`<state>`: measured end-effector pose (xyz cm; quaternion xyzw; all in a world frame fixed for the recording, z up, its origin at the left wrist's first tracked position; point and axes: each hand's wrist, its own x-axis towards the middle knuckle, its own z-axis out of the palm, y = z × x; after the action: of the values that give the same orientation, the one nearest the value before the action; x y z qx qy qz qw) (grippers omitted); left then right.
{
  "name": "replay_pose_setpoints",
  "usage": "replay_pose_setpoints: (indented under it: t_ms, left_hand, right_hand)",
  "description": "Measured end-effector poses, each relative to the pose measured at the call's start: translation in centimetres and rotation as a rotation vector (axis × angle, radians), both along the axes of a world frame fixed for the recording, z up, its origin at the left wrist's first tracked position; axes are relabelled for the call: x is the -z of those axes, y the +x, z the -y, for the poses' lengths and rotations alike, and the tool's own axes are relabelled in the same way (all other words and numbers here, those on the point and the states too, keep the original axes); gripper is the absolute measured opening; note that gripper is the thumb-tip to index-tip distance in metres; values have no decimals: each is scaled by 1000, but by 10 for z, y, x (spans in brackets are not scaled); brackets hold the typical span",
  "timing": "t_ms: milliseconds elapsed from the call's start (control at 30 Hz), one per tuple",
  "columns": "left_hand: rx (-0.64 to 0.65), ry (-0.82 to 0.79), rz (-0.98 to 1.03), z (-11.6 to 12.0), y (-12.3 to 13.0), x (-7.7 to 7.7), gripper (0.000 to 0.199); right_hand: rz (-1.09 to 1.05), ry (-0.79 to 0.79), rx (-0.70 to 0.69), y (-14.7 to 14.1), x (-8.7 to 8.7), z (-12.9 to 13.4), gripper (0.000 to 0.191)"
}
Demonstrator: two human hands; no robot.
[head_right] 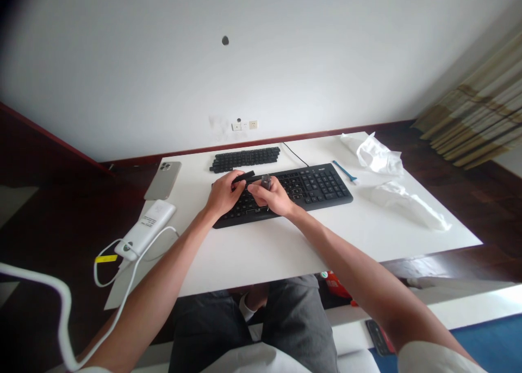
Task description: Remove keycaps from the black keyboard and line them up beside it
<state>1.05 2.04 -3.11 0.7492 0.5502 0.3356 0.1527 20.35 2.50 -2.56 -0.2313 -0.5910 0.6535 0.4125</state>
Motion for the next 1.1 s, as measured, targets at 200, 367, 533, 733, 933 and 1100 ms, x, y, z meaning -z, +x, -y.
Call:
replay_pose_setpoints:
  t_ms: [200, 367, 533, 733, 933, 1100]
  left_hand:
    - [12, -1, -12, 0, 0, 0, 21]
    - [13, 2, -12, -1, -1, 1, 21]
    - [9, 14, 13, 0, -2, -1, 31]
    - [-60, -17, 95, 0, -4, 2, 33]
    - [-50, -79, 421, -11, -10, 10, 10]
    - [-26, -167, 626, -21, -15, 12, 17]
  right_hand:
    - [2, 8, 8, 0, 0, 1, 58]
    - [-30, 9, 14, -2, 2, 1, 56]
    - [-44, 20, 36, 3, -5, -1, 51]
    - [187, 349, 445, 33, -37, -7, 31]
    - [740, 643, 363, 49, -34, -25, 17]
    - [855, 693, 195, 45, -16, -31, 20]
